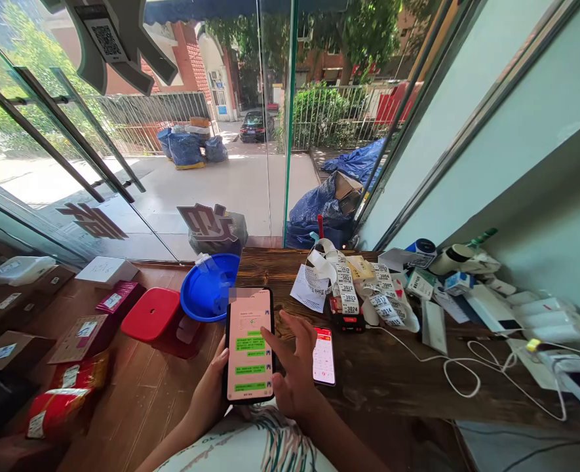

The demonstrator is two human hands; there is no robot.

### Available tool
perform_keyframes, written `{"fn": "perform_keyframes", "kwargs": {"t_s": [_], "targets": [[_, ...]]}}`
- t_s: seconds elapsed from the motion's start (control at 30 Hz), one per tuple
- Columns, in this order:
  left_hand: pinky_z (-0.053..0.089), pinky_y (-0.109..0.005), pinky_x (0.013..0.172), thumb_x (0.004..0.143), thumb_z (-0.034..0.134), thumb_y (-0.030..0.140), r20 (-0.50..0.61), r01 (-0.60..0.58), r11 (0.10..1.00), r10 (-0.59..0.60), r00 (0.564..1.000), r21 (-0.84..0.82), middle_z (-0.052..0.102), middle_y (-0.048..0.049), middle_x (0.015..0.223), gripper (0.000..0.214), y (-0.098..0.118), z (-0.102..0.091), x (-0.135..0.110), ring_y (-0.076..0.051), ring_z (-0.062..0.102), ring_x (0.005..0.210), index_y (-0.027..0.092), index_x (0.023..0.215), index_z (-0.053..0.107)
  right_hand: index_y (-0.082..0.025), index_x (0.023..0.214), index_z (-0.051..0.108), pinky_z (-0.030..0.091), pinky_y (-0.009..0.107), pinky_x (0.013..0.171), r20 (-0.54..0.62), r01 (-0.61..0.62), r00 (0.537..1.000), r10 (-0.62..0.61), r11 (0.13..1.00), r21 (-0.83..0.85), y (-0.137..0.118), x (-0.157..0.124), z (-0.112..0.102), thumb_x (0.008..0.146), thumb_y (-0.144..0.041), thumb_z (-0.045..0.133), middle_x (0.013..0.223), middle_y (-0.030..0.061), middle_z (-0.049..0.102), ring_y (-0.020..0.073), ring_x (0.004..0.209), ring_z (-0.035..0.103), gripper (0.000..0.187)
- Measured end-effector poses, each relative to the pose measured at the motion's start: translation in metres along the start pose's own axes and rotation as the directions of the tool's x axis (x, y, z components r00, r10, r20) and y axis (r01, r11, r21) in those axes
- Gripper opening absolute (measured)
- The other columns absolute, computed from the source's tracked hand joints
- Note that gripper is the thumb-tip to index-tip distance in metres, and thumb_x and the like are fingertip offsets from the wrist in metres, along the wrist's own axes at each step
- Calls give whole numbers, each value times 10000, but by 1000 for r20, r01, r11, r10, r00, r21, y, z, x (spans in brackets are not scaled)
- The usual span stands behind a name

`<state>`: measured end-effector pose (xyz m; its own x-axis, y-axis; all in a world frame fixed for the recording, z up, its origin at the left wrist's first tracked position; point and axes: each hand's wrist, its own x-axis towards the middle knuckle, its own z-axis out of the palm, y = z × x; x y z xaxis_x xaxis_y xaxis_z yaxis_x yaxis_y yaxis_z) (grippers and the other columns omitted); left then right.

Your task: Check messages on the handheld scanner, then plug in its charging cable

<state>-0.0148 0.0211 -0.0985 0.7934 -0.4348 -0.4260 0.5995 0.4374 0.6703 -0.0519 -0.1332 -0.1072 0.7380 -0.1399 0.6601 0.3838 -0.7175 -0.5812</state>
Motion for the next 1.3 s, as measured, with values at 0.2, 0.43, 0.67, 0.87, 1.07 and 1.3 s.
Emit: {"fn": "perform_keyframes", "kwargs": {"t_s": [0.2, 0.43, 0.67, 0.87, 1.07, 1.3], "targets": [[493, -330, 932, 756, 678, 355, -33, -20, 999, 19, 999, -46, 642, -43, 1207, 716, 0, 1, 1, -262, 570, 1137, 257, 1388, 357, -344, 1358, 430, 249, 589, 975, 95, -62, 993, 70, 995, -83, -11, 13, -5, 934, -492, 179, 1495, 52, 188, 376, 1276, 261, 515], [508, -334, 907, 766, 661, 351, -50, 0, 999, -3, 999, -43, 624, -60, 1240, 772, 1, 4, -1, -272, 546, 1169, 231, 1424, 274, -350, 1368, 414, 242, 584, 972, 102, -72, 992, 81, 993, -92, -7, 11, -3, 936, -497, 168, 1502, 41, 170, 368, 1256, 265, 518], [494, -338, 926, 748, 672, 376, -38, 11, 999, -13, 999, -48, 621, -60, 1244, 797, 1, 3, -2, -275, 535, 1185, 231, 1423, 272, -342, 1363, 427, 252, 576, 972, 96, -64, 993, 73, 993, -95, -7, 11, -3, 935, -489, 178, 1504, 42, 180, 367, 1252, 272, 517], [493, -324, 926, 747, 676, 323, -81, 0, 996, -8, 997, -91, 636, -57, 1220, 797, 1, 7, -3, -264, 519, 1201, 246, 1426, 265, -339, 1328, 473, 247, 560, 985, 93, -74, 992, 81, 994, -77, -9, 13, -4, 939, -476, 189, 1505, 25, 181, 352, 1259, 273, 500], [521, -339, 889, 753, 668, 356, -58, 24, 997, -28, 998, -74, 584, -60, 1296, 807, 2, 8, -4, -286, 524, 1193, 266, 1434, 245, -349, 1350, 437, 254, 560, 981, 90, -69, 993, 74, 996, -62, -10, 12, -4, 932, -513, 176, 1510, 23, 179, 354, 1261, 271, 519], [547, -339, 845, 740, 680, 370, -48, 28, 999, -30, 998, -41, 578, -69, 1300, 773, 3, 10, -7, -301, 551, 1155, 261, 1410, 311, -348, 1318, 484, 242, 578, 996, 94, -77, 992, 82, 995, -61, -10, 11, -4, 938, -492, 191, 1506, 25, 186, 364, 1275, 268, 501]]}}
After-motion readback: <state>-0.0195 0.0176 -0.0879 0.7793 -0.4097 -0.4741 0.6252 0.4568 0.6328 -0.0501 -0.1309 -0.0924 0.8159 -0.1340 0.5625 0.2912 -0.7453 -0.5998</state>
